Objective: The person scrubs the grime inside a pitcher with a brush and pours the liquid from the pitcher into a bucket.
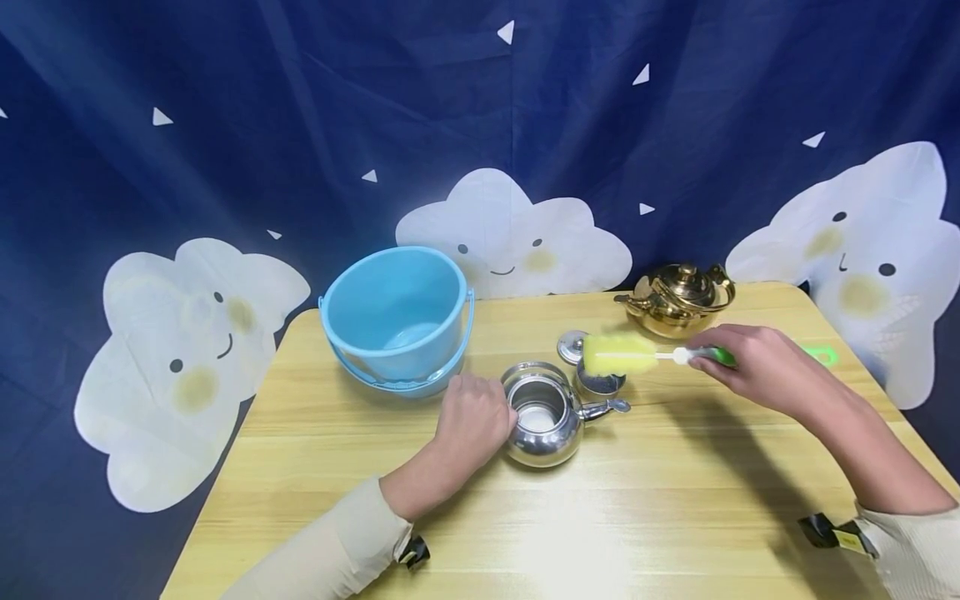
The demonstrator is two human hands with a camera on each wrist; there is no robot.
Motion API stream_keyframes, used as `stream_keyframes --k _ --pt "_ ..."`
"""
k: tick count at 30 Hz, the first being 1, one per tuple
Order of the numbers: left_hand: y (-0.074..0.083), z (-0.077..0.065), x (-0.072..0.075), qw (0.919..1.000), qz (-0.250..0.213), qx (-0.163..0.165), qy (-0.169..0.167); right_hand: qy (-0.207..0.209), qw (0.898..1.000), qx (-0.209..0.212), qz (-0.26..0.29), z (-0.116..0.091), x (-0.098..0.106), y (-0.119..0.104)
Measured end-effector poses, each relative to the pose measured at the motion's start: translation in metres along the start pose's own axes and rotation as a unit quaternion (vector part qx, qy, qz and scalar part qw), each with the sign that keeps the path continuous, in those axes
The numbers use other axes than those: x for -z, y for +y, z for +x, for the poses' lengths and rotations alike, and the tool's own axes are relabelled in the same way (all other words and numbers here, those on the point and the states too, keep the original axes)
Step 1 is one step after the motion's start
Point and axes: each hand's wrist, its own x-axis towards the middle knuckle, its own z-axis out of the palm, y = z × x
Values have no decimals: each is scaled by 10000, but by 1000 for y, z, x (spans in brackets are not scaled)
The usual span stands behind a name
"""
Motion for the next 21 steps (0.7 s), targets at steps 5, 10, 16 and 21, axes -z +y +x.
stream_keyframes --k 5,10,16,21 --pt "0 0 1 10000 19 17 -51 -115 9997 -229 24 -7 -4 7" --pt "1 -1 1 9999 36 7 -100 -189 9988 -443 57 -12 -7 13" --pt "1 -2 -1 10000 -11 44 -56 -373 9969 -653 237 -18 -11 19" --pt "1 -1 -2 9999 -21 58 80 -574 9932 -952 354 -27 -16 24"
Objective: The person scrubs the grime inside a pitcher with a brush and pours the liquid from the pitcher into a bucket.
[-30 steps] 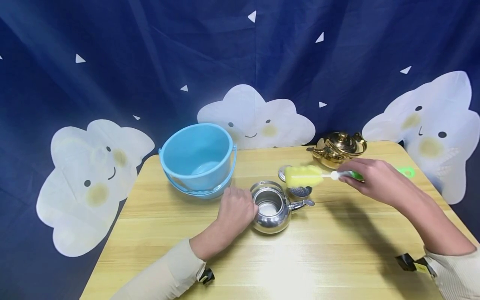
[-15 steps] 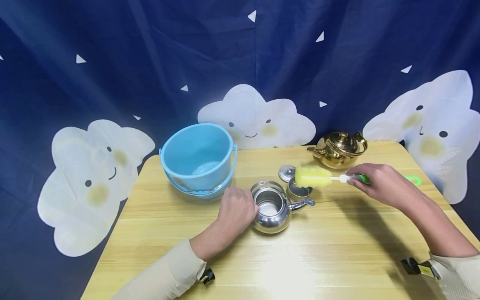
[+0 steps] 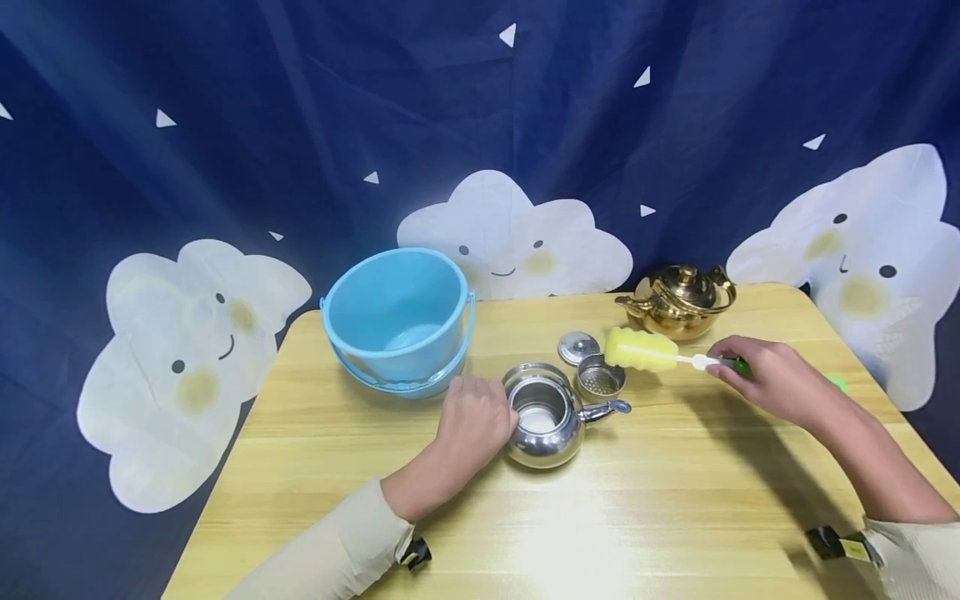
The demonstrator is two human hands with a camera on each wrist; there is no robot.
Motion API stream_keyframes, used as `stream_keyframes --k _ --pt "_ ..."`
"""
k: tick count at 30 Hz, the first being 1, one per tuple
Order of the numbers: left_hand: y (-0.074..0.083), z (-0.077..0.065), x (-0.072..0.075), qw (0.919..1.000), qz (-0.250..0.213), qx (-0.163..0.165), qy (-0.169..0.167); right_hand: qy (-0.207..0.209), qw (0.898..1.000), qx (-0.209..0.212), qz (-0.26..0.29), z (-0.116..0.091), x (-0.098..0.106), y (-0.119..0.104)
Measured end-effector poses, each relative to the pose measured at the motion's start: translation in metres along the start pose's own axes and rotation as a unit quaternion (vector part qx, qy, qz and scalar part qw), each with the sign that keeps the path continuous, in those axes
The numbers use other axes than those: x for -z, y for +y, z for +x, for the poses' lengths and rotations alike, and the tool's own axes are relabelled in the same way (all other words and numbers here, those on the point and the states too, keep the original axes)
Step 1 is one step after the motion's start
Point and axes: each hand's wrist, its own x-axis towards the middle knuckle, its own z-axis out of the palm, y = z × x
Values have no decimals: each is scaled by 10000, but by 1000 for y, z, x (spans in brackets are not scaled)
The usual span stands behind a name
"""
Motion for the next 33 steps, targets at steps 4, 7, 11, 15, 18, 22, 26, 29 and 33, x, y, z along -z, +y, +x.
stream_keyframes --k 4,7,11,15,18,22,26,29,33 --pt "0 0 1 10000 32 -17 37 -176 9996 -219 95 -5 -5 6" --pt "0 1 2 10000 53 -19 31 -269 9988 -359 203 -8 -8 11" --pt "0 1 2 10000 54 -27 8 -474 9958 -609 490 -13 -13 16" --pt "0 1 2 10000 70 -41 3 -647 9924 -800 674 -17 -19 20" --pt "0 1 2 10000 87 -35 28 -695 9907 -884 762 -19 -23 23" --pt "0 1 2 9999 96 -17 45 -755 9896 -894 835 -20 -29 27" --pt "0 1 2 10000 94 -18 28 -909 9871 -962 899 -22 -35 30" --pt "0 1 1 9999 100 -24 -5 -1075 9836 -1065 979 -22 -38 30" --pt "0 1 1 9999 99 -25 -16 -1227 9794 -1187 1082 -22 -40 29"
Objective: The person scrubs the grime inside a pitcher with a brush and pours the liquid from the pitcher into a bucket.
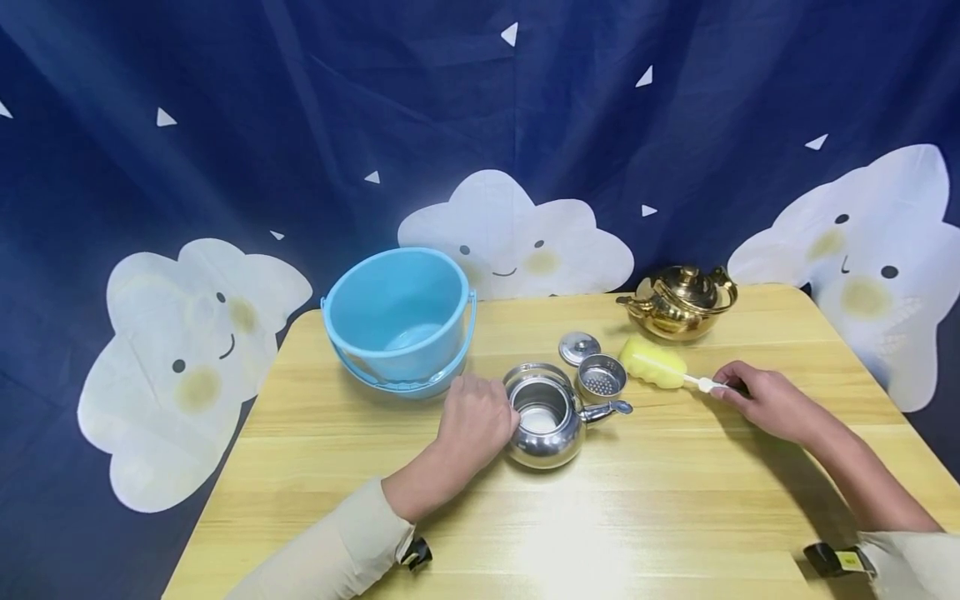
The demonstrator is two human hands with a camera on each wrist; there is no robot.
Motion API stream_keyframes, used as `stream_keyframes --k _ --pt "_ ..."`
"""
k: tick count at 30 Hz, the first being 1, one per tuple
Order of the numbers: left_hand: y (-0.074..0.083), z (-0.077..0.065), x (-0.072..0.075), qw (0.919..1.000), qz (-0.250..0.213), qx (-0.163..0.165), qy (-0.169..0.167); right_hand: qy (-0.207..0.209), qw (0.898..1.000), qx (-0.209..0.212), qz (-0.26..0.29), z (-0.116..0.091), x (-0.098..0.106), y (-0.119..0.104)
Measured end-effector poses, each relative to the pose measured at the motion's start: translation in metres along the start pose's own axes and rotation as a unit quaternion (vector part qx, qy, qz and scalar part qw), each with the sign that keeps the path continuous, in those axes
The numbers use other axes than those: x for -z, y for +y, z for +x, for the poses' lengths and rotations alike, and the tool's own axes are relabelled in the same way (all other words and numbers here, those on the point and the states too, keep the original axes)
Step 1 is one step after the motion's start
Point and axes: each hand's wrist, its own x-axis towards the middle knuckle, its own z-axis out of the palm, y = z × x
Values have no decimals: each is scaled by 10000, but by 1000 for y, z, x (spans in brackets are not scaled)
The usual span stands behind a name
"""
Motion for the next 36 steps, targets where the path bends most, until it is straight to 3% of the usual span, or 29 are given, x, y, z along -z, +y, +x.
stream_keyframes --k 10,19,27,31,36 --pt "0 1 -1 9999 -31 20 127 28 9998 2 -222 1 -3 3" --pt "0 0 0 10000 -31 21 4 135 9977 142 -648 4 -6 3" --pt "1 0 0 10000 -7 39 -81 158 9974 126 -688 5 -6 3" --pt "1 0 1 9999 -26 51 -125 436 9947 386 -851 5 -7 2" --pt "1 0 1 9997 -28 23 -233 1066 9825 980 -1174 5 -8 -4"
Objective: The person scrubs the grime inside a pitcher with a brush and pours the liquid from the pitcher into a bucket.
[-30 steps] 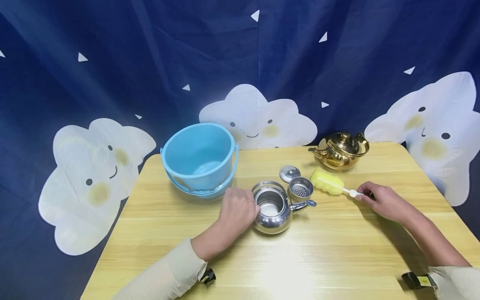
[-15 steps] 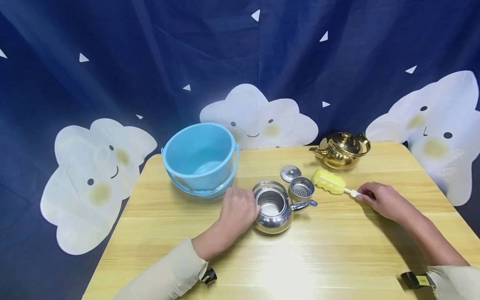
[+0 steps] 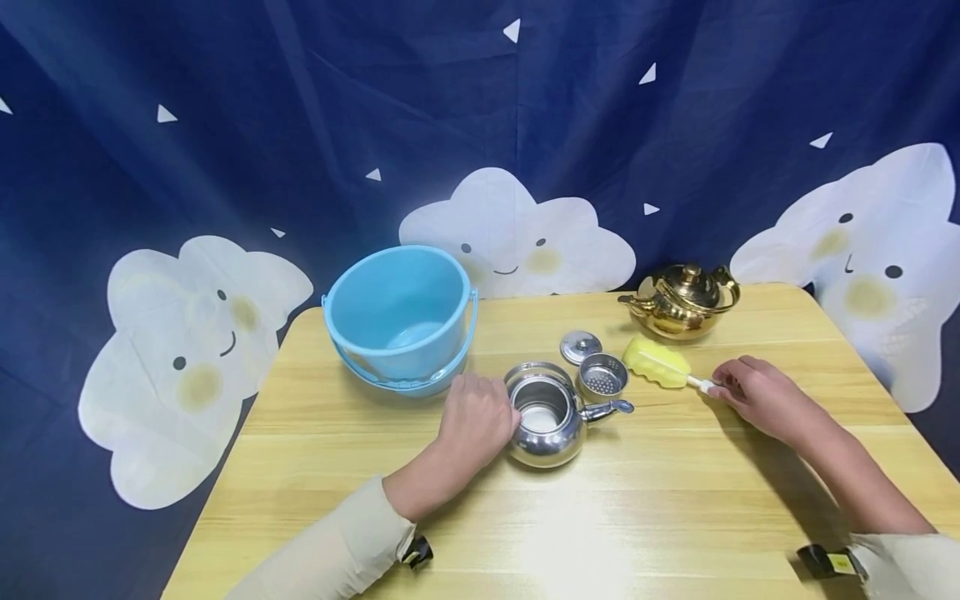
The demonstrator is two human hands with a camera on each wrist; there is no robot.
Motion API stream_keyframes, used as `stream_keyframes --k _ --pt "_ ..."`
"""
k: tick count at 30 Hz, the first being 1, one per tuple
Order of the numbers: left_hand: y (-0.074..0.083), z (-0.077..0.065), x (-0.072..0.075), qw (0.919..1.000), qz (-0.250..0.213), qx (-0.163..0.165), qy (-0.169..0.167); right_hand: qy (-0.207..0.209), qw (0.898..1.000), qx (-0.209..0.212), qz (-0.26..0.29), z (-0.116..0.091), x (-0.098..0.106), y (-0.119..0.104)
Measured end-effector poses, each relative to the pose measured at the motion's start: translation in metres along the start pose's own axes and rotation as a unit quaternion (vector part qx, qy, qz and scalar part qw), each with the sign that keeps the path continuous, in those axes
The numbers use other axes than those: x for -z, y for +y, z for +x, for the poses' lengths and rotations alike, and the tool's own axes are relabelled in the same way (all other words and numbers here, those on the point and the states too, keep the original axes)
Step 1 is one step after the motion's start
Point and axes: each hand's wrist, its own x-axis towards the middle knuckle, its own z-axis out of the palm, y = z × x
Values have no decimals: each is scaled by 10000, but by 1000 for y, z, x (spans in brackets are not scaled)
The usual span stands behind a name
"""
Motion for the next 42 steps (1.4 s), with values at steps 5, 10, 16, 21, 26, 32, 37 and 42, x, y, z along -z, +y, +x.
stream_keyframes --k 5,10,16,21,26,32,37,42 --pt "0 0 1 10000 27 -30 -5 475 9983 322 -108 7 5 -17" --pt "0 0 0 10000 33 -10 68 530 9978 388 33 17 12 -42" --pt "-1 0 0 9999 25 -4 135 511 9964 640 208 26 18 -75" --pt "-1 0 -1 9999 -14 -6 166 322 9955 747 483 31 22 -99" --pt "-1 -1 -2 9998 -37 2 174 -129 9915 842 985 34 23 -117" --pt "-1 0 0 9998 7 -1 217 -509 9851 1100 1217 40 18 -130" --pt "-2 0 -1 9997 -99 -15 245 -712 9834 1260 1095 43 12 -135" --pt "-3 -1 -2 9990 -356 -9 272 -644 9819 1529 909 46 4 -138"
